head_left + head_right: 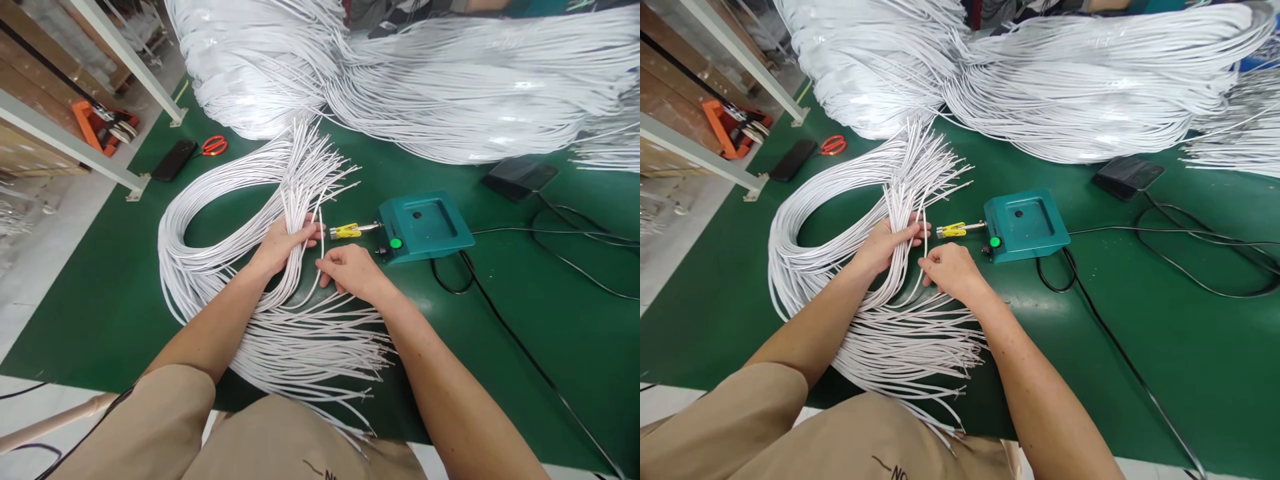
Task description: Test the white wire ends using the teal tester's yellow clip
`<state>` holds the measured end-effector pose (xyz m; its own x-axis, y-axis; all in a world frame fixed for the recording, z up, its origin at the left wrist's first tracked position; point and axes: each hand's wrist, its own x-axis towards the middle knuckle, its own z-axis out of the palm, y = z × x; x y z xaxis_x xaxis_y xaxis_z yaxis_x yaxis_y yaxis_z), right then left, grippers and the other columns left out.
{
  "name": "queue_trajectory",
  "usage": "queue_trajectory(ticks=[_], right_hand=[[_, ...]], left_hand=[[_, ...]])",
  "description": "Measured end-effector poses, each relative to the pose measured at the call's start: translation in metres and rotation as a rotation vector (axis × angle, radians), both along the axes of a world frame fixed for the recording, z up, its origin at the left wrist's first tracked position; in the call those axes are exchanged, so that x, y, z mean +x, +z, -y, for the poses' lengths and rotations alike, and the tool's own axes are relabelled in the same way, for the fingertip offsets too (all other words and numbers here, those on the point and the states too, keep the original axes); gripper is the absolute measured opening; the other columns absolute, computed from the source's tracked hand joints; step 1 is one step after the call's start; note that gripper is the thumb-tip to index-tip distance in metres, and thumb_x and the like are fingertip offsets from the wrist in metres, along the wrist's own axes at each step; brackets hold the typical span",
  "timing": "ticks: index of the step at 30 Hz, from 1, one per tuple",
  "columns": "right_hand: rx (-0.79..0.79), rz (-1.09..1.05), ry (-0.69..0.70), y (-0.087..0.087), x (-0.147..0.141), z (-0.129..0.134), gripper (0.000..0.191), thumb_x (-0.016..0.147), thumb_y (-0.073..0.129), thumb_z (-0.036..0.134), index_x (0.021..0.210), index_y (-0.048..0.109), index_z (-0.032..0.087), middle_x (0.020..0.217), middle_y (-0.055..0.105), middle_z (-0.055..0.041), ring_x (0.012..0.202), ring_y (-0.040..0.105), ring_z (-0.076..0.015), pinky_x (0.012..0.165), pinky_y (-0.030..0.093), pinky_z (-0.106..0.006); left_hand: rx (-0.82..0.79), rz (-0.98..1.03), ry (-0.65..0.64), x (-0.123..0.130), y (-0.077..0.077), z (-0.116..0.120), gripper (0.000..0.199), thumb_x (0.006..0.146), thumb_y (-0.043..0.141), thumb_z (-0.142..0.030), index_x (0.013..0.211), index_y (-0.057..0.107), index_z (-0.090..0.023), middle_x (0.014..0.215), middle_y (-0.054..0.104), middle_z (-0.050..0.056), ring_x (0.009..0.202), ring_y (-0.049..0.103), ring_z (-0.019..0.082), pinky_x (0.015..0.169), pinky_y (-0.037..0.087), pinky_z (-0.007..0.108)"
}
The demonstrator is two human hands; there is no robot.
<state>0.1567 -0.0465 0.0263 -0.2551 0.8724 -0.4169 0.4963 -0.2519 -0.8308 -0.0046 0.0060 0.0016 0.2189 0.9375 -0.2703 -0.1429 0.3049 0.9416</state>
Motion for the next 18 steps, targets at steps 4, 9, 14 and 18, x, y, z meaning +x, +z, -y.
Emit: queue_trajectory(ticks=[4, 9, 14, 18], right_hand=[[-0.003, 0.036, 0.065, 0.004, -0.002, 0.001, 0.03, 0.082, 0.053, 0.031, 0.054, 0.057, 0.019, 0.06, 0.07, 0.001, 0.037, 0.048, -0.0067, 0.051, 0.044, -0.023], [0.147, 0.001, -0.109, 0.002, 0.008, -0.003, 0.024, 0.084, 0.054, 0.034, 0.067, 0.062, 0.019, 0.066, 0.069, 0.0007, 0.043, 0.05, -0.0068, 0.049, 0.042, -0.022], [0.227, -0.261, -0.378, -0.004, 0.013, -0.008, 0.021, 0.078, 0.059, 0.033, 0.094, 0.063, 0.02, 0.07, 0.062, 0.003, 0.048, 0.051, -0.0087, 0.041, 0.045, -0.021], [0.196, -0.402, -0.423, 0.0, 0.011, -0.008, 0.024, 0.071, 0.067, 0.028, 0.092, 0.063, 0.017, 0.067, 0.058, 0.0034, 0.048, 0.05, -0.0079, 0.041, 0.049, -0.022]], left_hand=[[0.02, 0.019, -0.039, 0.004, 0.002, 0.005, 0.035, 0.063, 0.082, -0.025, 0.088, 0.06, -0.013, 0.088, 0.072, 0.005, 0.078, 0.068, 0.012, 0.061, 0.048, 0.018], [0.048, 0.008, -0.057, 0.009, 0.005, 0.01, 0.025, 0.068, 0.077, -0.027, 0.085, 0.068, -0.011, 0.081, 0.07, 0.004, 0.064, 0.061, 0.007, 0.05, 0.04, 0.015], [0.042, -0.012, -0.094, 0.014, 0.009, 0.016, 0.027, 0.065, 0.079, -0.028, 0.083, 0.068, -0.012, 0.064, 0.063, 0.0, 0.051, 0.051, 0.004, 0.043, 0.034, 0.016], [0.077, -0.095, -0.082, 0.015, 0.008, 0.019, 0.031, 0.06, 0.082, -0.031, 0.079, 0.064, -0.013, 0.063, 0.061, -0.002, 0.047, 0.047, 0.004, 0.043, 0.033, 0.017]])
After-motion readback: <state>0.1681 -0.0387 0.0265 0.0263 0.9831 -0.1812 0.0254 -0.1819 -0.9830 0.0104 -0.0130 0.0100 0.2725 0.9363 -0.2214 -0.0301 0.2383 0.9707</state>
